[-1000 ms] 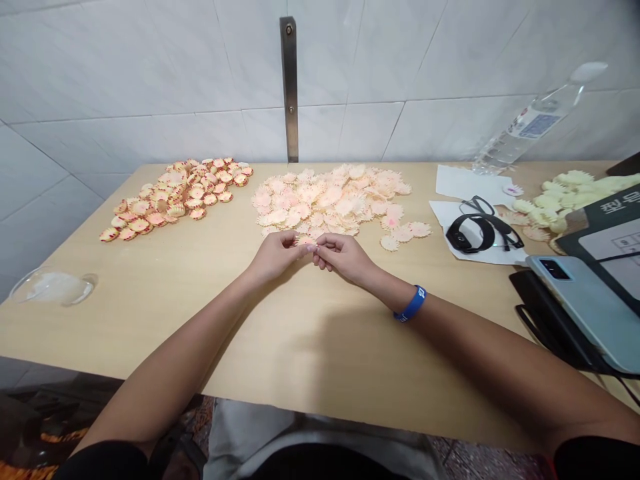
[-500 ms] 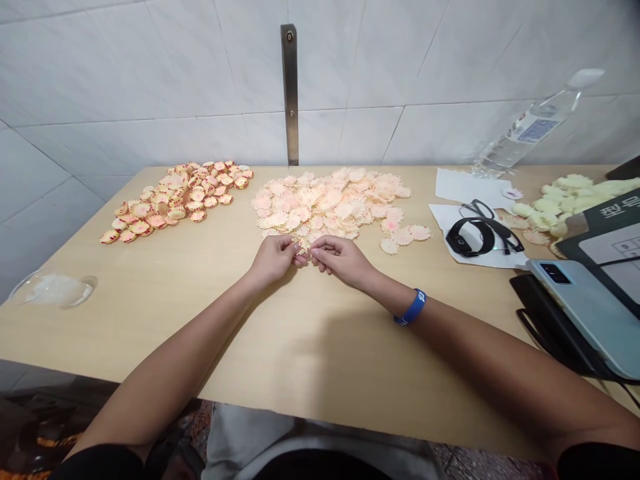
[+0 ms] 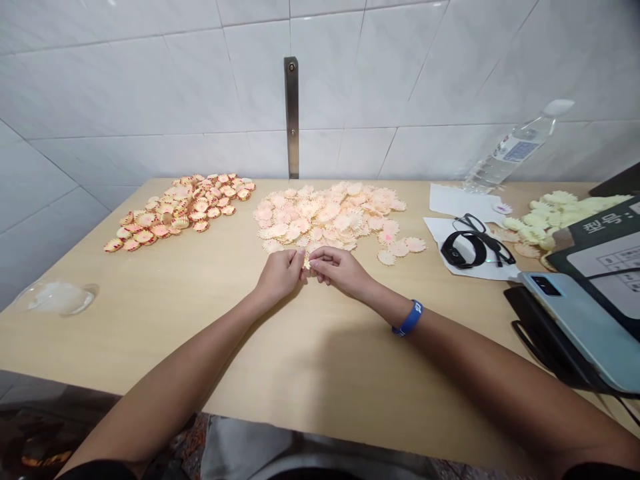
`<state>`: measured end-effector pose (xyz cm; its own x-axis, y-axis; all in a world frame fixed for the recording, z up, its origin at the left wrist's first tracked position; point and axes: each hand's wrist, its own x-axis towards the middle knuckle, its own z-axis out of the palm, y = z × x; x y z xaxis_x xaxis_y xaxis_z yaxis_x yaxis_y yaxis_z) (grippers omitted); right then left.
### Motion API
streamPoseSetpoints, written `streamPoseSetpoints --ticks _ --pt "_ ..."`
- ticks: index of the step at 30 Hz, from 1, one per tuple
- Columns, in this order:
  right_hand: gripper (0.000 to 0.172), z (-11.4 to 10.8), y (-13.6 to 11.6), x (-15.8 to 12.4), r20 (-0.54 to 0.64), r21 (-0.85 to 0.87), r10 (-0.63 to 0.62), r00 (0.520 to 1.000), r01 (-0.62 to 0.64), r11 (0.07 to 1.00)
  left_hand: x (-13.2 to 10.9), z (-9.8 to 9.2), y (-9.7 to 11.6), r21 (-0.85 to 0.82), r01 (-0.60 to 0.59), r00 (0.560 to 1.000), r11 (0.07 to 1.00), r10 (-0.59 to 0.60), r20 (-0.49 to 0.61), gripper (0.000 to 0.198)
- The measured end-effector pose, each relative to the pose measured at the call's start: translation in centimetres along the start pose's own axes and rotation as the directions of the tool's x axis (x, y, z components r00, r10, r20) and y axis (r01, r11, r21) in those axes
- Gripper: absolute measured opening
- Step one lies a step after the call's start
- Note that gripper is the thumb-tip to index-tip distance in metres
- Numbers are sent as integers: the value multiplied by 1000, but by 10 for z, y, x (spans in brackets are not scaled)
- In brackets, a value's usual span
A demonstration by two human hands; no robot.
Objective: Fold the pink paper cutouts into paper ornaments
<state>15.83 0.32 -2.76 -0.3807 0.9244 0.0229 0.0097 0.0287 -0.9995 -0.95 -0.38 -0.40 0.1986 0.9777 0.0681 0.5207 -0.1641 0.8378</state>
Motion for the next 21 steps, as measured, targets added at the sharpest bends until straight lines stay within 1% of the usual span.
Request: streamPoseSetpoints --ticks 4,7,11,15,18,21 --pt "27 0 -2 0 49 -29 -35 998 36 999 -2 2 0 39 -48 999 998 48 3 55" --pt "26 1 -1 0 47 -16 -52 998 53 998 -2 2 -1 22 -56 998 998 56 7 56" --pt "24 0 0 0 36 -20 -27 999 28 999 -1 2 -1 15 -54 998 998 54 12 57" --pt "25 0 -3 0 50 14 -9 999 8 1000 -1 0 -2 92 -74 996 993 78 -49 56" --pt "24 0 -4 0 60 -1 -18 998 18 1000 -1 0 -3 177 -105 993 979 115 -42 56" --pt "23 0 -4 -1 53 -16 -17 998 18 1000 -1 0 -3 218 -116 991 969 126 -35 56"
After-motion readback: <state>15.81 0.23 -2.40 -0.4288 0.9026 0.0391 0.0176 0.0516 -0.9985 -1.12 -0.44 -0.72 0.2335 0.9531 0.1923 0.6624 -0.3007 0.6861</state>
